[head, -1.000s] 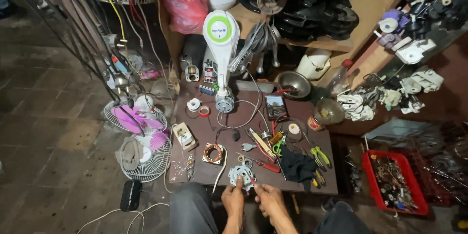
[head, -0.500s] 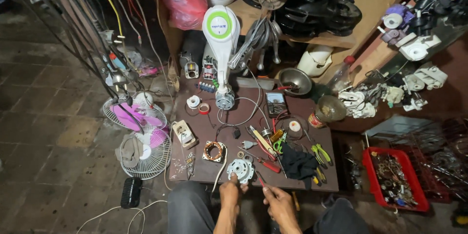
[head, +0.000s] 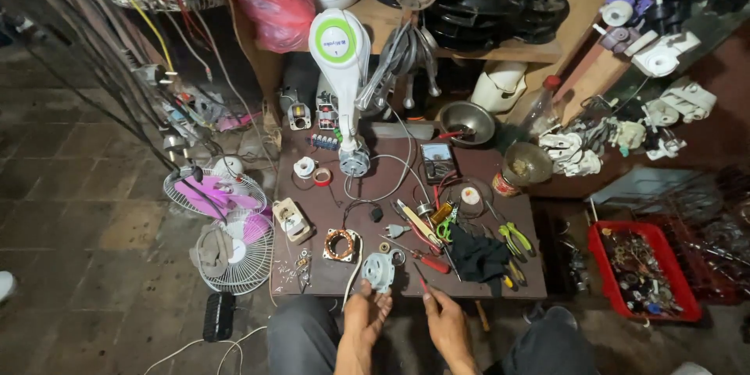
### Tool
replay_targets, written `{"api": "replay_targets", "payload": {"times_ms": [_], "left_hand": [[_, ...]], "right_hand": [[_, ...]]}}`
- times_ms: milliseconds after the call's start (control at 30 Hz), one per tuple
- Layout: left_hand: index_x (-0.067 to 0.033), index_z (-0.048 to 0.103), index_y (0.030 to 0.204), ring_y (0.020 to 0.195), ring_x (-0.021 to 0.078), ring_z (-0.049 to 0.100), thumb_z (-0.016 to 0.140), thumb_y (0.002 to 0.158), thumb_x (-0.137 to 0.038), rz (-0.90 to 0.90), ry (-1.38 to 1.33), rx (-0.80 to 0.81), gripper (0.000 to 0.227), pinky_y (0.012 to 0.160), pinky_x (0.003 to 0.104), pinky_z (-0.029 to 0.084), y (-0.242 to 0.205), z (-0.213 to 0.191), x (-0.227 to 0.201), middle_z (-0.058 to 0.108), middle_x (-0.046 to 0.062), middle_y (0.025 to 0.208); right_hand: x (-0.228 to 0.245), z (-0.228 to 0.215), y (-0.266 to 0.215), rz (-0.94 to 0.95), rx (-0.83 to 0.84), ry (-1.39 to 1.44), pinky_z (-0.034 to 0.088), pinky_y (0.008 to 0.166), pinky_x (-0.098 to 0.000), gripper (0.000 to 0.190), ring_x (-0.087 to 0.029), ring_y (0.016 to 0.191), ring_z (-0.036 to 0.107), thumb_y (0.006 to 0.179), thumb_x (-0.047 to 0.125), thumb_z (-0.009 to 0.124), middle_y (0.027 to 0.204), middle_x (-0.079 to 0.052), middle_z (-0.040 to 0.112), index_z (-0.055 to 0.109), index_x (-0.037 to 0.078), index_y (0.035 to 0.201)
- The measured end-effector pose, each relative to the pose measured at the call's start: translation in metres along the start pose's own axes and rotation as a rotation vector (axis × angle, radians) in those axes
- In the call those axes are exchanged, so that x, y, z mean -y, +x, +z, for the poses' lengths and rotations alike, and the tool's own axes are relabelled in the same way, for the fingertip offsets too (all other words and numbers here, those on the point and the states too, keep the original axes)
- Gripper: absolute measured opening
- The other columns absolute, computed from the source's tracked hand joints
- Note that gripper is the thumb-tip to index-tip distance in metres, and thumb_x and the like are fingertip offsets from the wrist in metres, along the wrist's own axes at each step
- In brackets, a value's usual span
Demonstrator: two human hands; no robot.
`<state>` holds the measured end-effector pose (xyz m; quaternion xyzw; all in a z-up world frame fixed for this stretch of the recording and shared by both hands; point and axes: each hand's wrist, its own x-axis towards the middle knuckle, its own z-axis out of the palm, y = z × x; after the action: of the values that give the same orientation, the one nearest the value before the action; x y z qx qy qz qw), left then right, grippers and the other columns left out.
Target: The person sits on the floor and uses a screwdriver to disassemble a small white electrical component, removing screws and separating parts. They then handle a cylindrical metal part, rotating it in their hands.
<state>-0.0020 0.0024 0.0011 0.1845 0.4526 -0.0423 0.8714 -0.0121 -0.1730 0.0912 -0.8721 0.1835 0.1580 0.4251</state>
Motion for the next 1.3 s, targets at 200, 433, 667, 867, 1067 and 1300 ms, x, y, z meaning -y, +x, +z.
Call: {"api": "replay_targets", "payload": {"times_ms": [200,433,667,867,1067,1300], "left_hand": [[-0.0087,0.056,0.112,0.076,0.0294,0.062,0.050,0.103,-0.032,-0.069,-0.137,0.083,0.026,0.062,0.037,0.052,0.028,-0.026,-0.002,0.061,0.021,0.089],[-0.0117,0.054,0.100,0.069,0.0219,0.057,0.051,0.103,-0.025,-0.079,-0.238,0.212,0.014,0.059,0.034,0.046,0.012,-0.025,-0.004,0.060,0.013,0.081],[-0.0063,0.055,0.104,0.066,0.0198,0.052,0.046,0.102,-0.025,-0.156,-0.330,0.291,0.021,0.062,0.032,0.047,0.024,-0.037,-0.009,0.053,0.011,0.073],[-0.0022,0.055,0.114,0.068,0.0179,0.050,0.041,0.102,-0.021,-0.206,-0.401,0.337,0.026,0.063,0.031,0.044,0.002,-0.035,-0.014,0.060,0.016,0.093],[0.0105,0.050,0.117,0.069,0.0155,0.048,0.035,0.103,-0.026,-0.269,-0.471,0.411,0.042,0.066,0.030,0.042,-0.008,-0.046,-0.007,0.057,0.008,0.092],[0.0208,0.045,0.130,0.062,0.0103,0.040,0.044,0.092,-0.010,-0.274,-0.641,0.471,0.049,0.061,0.026,0.033,-0.031,-0.039,-0.015,0.046,-0.006,0.071]], "right_hand": [[-0.019,0.007,0.010,-0.197,-0.062,0.023,0.051,0.089,-0.0397,0.035,-0.028,0.109,0.070,0.093,0.035,0.055,0.115,-0.001,0.077,0.063,0.024,0.125],[-0.014,0.038,0.026,-0.175,-0.105,0.062,0.050,0.085,-0.0412,0.033,-0.031,0.094,0.070,0.080,0.028,0.064,0.099,-0.005,0.076,0.060,0.022,0.112],[0.038,0.056,0.027,-0.210,-0.036,-0.127,0.052,0.089,-0.0437,0.049,-0.033,0.104,0.069,0.075,0.035,0.080,0.106,-0.008,0.076,0.067,0.020,0.120],[0.043,0.069,0.034,-0.287,-0.099,-0.126,0.051,0.084,-0.0445,0.032,-0.035,0.099,0.068,0.078,0.032,0.077,0.102,-0.006,0.076,0.071,0.018,0.107],[0.041,0.082,0.050,-0.327,-0.127,-0.025,0.054,0.086,-0.0449,0.038,-0.034,0.099,0.070,0.083,0.027,0.075,0.109,-0.011,0.075,0.069,0.014,0.118],[0.040,0.047,0.040,-0.299,-0.269,0.028,0.052,0.074,-0.0483,0.038,-0.035,0.093,0.068,0.092,0.041,0.059,0.108,-0.013,0.068,0.063,0.012,0.117]]}}
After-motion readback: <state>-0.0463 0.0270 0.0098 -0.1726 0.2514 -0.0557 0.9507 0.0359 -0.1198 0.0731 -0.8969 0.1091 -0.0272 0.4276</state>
